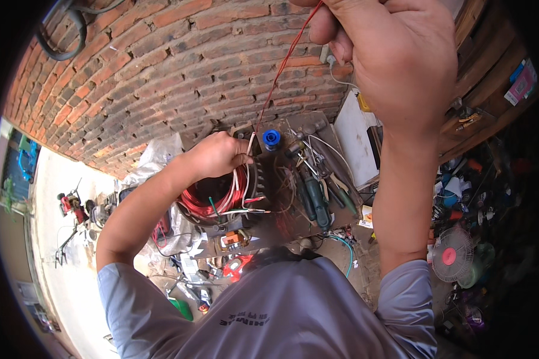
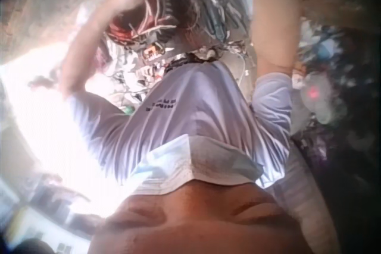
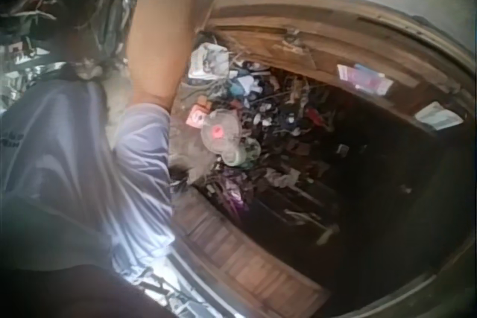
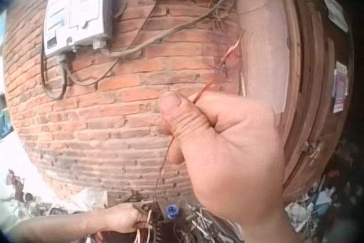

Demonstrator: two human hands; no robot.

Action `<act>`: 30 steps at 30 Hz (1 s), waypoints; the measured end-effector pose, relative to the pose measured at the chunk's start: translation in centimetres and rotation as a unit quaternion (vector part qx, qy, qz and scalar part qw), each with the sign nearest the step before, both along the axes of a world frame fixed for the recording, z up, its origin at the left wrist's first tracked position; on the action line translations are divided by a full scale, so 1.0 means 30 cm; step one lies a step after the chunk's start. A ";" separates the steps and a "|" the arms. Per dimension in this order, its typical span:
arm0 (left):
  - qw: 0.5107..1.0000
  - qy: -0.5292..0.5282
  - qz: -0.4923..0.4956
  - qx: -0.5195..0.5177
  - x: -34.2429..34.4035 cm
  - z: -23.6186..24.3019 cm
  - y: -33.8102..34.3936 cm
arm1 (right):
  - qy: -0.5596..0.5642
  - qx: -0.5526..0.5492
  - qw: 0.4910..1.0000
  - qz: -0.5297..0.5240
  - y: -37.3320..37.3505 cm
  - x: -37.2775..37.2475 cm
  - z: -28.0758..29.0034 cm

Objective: The person strips insulation from multiple wires using pliers and a utility knife, then twists and connects them to a small orange electrical component. They handle red, white, and green wires and repeatedly use tools to prepare and join the connections.

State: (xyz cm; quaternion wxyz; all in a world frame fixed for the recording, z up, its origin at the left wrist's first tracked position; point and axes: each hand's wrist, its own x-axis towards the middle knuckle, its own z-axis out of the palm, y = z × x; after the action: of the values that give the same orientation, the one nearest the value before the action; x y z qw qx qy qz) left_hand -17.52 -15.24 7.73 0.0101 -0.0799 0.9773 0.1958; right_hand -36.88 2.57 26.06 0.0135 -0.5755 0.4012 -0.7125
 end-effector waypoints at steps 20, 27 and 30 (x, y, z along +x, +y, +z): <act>0.855 0.235 0.392 0.243 0.173 0.223 0.284 | 0.032 0.283 0.950 0.132 -0.285 -0.043 -0.594; 0.773 0.327 0.464 0.284 0.223 0.123 0.469 | 0.264 0.321 0.888 0.195 -0.252 0.069 -0.809; 0.762 0.366 0.469 0.255 0.258 0.060 0.548 | 0.311 0.273 0.894 0.171 -0.247 0.082 -0.880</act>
State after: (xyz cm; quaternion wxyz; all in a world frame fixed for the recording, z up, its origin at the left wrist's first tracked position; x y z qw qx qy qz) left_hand -9.79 1.20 9.54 -0.4214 -0.4448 0.6612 0.4328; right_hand -34.42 -4.85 -0.34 0.1669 -0.8009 0.4591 -0.3463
